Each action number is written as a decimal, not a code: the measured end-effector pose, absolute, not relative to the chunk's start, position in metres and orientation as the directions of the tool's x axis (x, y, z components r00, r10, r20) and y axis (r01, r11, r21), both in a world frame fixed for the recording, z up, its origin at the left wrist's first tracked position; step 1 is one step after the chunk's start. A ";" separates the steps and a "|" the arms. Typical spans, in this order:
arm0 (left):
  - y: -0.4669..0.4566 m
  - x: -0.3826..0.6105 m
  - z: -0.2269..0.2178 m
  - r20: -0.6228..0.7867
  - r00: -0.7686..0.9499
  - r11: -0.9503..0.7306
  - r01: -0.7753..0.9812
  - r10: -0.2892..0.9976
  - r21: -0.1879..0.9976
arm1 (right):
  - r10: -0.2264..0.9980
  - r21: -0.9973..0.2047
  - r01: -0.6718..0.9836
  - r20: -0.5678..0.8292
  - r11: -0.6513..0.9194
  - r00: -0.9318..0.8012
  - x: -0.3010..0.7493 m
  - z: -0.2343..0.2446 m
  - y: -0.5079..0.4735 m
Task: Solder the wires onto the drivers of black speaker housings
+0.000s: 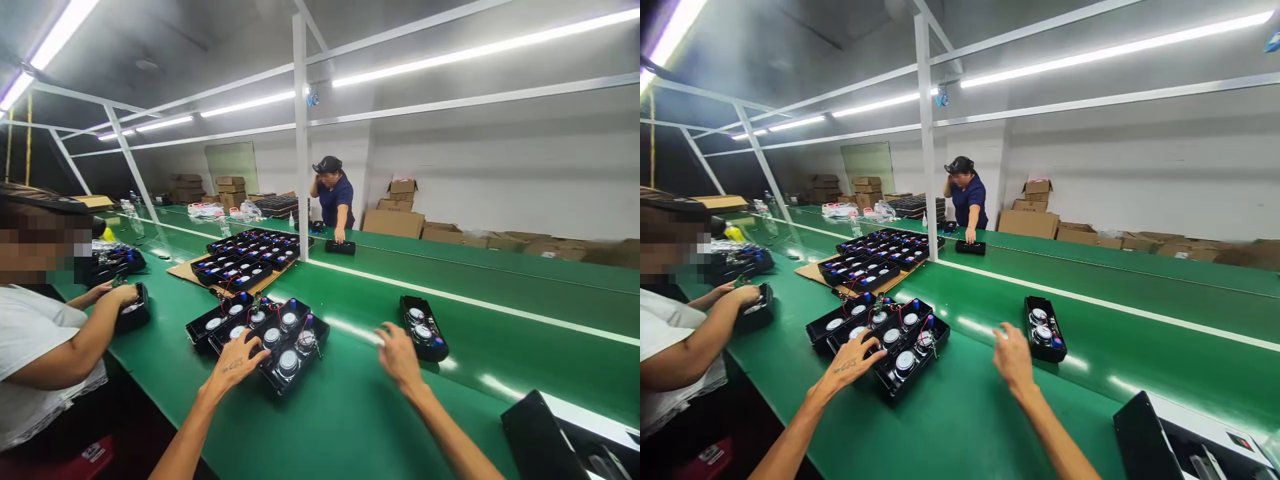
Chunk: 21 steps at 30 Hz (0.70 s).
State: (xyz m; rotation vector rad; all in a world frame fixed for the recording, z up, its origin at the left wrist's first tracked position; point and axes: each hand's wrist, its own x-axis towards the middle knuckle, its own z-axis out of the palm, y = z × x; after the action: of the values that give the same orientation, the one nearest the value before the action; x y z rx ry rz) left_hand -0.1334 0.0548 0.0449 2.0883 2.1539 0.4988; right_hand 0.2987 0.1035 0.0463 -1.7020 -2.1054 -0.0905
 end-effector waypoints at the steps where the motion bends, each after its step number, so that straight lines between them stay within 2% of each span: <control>1: 0.053 -0.129 0.046 0.153 -0.060 0.012 0.955 0.986 0.298 | 0.899 -0.221 0.913 0.358 0.344 -0.252 0.269 0.047 0.090; 3: 0.048 -0.118 0.047 0.151 -0.069 0.022 0.956 0.986 0.294 | 0.828 -0.309 0.774 0.310 0.552 -0.467 0.208 0.052 0.062; 4: 0.045 -0.111 0.048 0.148 -0.077 0.031 0.956 0.986 0.292 | 0.818 -0.342 0.743 0.261 0.575 -0.513 0.182 0.056 0.049; 7: 0.033 -0.089 0.050 0.138 -0.128 0.083 0.952 0.982 0.293 | 0.903 -0.332 0.841 0.108 0.427 -0.415 0.131 0.072 0.032; 9: 0.022 -0.072 0.050 0.131 -0.165 0.119 0.946 0.978 0.303 | 0.941 -0.299 0.892 0.081 0.338 -0.329 0.121 0.082 0.037; 13: -0.002 -0.029 0.048 0.109 -0.173 0.126 0.930 0.979 0.344 | 0.961 -0.264 0.924 0.040 0.275 -0.275 0.130 0.092 0.057; 15: -0.014 -0.004 0.047 0.106 -0.137 0.080 0.904 0.985 0.421 | 0.966 -0.249 0.935 -0.001 0.252 -0.260 0.141 0.092 0.064; 17: -0.025 0.025 0.045 0.087 -0.080 0.017 0.826 0.993 0.564 | 0.968 -0.223 0.946 -0.026 0.237 -0.248 0.155 0.091 0.070; 21: -0.041 0.093 0.035 0.005 0.073 -0.042 0.520 0.997 0.853 | 0.962 -0.160 0.952 -0.045 0.261 -0.271 0.204 0.091 0.082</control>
State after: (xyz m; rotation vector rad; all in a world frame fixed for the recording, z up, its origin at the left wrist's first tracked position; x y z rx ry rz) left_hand 0.0927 -0.0408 0.0350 1.6521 1.5317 0.8639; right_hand 0.2042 0.0820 0.0912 -1.8580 -2.4451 0.2388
